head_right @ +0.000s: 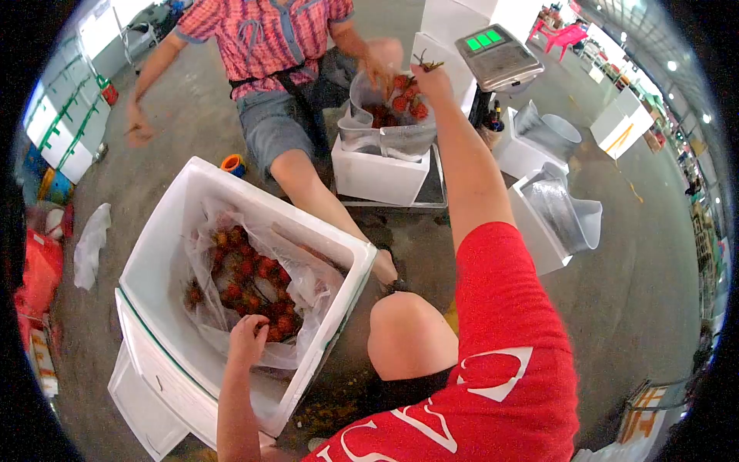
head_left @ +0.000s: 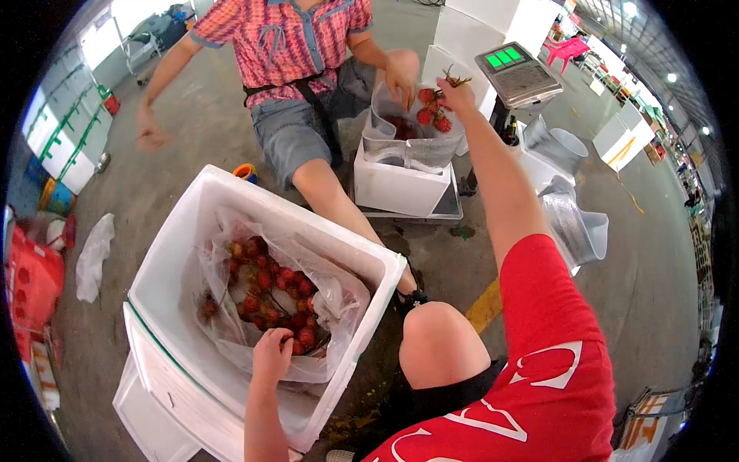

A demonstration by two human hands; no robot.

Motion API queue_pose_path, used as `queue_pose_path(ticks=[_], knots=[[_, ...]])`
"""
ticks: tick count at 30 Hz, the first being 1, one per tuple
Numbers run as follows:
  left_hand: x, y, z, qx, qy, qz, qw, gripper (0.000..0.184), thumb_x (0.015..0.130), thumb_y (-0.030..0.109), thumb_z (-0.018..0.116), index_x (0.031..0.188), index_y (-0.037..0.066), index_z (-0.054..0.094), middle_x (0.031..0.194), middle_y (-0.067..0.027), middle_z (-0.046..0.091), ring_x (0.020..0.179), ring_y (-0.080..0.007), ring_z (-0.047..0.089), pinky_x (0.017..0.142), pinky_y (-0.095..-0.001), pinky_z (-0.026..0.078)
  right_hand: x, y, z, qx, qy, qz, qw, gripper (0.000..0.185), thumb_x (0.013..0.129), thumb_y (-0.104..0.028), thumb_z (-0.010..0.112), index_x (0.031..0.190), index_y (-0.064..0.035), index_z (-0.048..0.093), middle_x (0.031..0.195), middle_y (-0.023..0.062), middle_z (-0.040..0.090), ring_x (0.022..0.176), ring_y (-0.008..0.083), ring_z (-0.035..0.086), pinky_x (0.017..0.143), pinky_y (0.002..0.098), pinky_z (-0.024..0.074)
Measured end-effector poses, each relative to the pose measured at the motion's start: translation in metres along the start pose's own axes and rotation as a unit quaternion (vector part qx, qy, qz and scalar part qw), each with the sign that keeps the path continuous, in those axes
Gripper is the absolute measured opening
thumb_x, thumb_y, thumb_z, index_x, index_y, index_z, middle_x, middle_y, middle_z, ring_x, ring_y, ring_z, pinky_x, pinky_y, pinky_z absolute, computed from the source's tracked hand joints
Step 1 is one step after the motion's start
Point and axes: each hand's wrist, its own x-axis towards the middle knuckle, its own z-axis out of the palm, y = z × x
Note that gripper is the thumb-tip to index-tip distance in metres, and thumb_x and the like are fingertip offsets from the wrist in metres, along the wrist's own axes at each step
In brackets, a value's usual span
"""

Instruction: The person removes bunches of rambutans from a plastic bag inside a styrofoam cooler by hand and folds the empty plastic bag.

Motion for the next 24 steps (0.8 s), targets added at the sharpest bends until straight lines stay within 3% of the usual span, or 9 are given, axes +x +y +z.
queue_pose_path(ticks=[4,5,8,9,14,18,20,23,24], knots=[[-0.001,-0.011,0.0,0.011,0.0,0.018,1.0,0.017,0.087,0.015,0.06,0.1,0.006,0.066,0.101,-0.0116,0.063,0.084,-0.0308,0.063,0.076,-0.0399,0.049,-0.038,-0.001,0.017,-0.158,-0.227,-0.003,0.961,0.054,0.077,-0.04,0.076,0.11,0.0001,0.065,0.116,0.0177,0.059,0.103,0.0219,0.061,0.078,0.0354,0.0512],[0.0,-0.012,0.0,0.011,0.008,0.017,1.0,0.017,0.087,0.015,0.06,0.1,0.006,0.066,0.101,-0.0116,0.063,0.084,-0.0308,0.063,0.076,-0.0399,0.049,-0.034,0.011,0.024,-0.156,-0.223,-0.036,0.962,0.056,0.076,-0.04,0.075,0.117,-0.0046,0.063,0.135,0.0194,0.047,0.114,0.0257,0.054,0.092,0.0374,0.0472],[0.002,-0.008,0.002,0.026,0.007,-0.001,1.0,0.017,0.086,0.014,0.06,0.099,0.006,0.066,0.101,-0.0118,0.063,0.088,-0.0318,0.062,0.078,-0.0395,0.049,-0.073,-0.048,0.017,-0.238,-0.201,-0.149,0.939,0.055,0.075,-0.042,0.075,0.117,-0.0093,0.064,0.133,0.0194,0.049,0.115,0.027,0.054,0.095,0.0394,0.0452],[0.0,-0.007,0.001,0.012,-0.007,0.003,1.0,0.018,0.085,0.015,0.061,0.099,0.005,0.066,0.102,-0.013,0.063,0.09,-0.033,0.062,0.08,-0.0404,0.049,-0.101,-0.07,0.013,-0.21,-0.194,-0.225,0.931,0.041,0.08,-0.034,0.07,0.11,-0.0056,0.067,0.107,0.0126,0.068,0.099,0.0236,0.064,0.085,0.0368,0.0491],[-0.005,-0.015,0.002,0.064,-0.027,0.064,0.995,0.024,0.085,0.017,0.063,0.105,0.006,0.067,0.115,-0.0143,0.06,0.098,-0.035,0.061,0.086,-0.0417,0.048,-0.213,-0.128,0.034,-0.049,-0.482,-0.276,0.83,0.033,0.091,-0.03,0.06,0.113,-0.0066,0.063,0.104,0.0084,0.067,0.096,0.0172,0.062,0.087,0.0314,0.0477],[-0.015,-0.01,0.014,0.038,0.019,0.195,0.98,0.026,0.083,0.02,0.06,0.106,0.011,0.068,0.108,-0.0153,0.064,0.097,-0.0348,0.061,0.087,-0.0424,0.047,-0.33,-0.143,0.08,-0.074,-0.712,-0.28,0.64,0.039,0.093,-0.037,0.057,0.122,-0.0097,0.059,0.11,0.0075,0.066,0.103,0.018,0.06,0.093,0.0315,0.0442],[-0.027,-0.008,0.019,-0.047,-0.216,0.099,0.97,0.029,0.081,0.026,0.06,0.105,0.011,0.068,0.102,-0.0169,0.066,0.094,-0.0355,0.062,0.084,-0.0429,0.048,-0.379,-0.133,0.107,-0.086,-0.757,-0.291,0.579,0.041,0.093,-0.037,0.056,0.123,-0.0095,0.059,0.114,0.0095,0.065,0.106,0.022,0.06,0.094,0.0342,0.0442],[-0.026,-0.019,0.01,0.173,-0.42,0.086,0.887,0.046,0.084,0.035,0.06,0.124,0.01,0.06,0.117,-0.0165,0.064,0.101,-0.0339,0.063,0.088,-0.0415,0.048,-0.467,-0.105,0.137,-0.226,-0.757,-0.342,0.508,0.04,0.092,-0.032,0.053,0.124,-0.0083,0.058,0.12,0.0118,0.063,0.11,0.027,0.059,0.095,0.0392,0.0454],[-0.035,-0.029,0.01,0.16,-0.367,0.035,0.916,0.04,0.085,0.032,0.058,0.119,0.011,0.063,0.114,-0.0142,0.066,0.099,-0.0331,0.063,0.084,-0.0429,0.049,-0.486,-0.091,0.144,-0.327,-0.733,-0.347,0.486,0.043,0.092,-0.033,0.052,0.126,-0.0081,0.057,0.121,0.013,0.062,0.109,0.0288,0.059,0.095,0.0399,0.0454]])
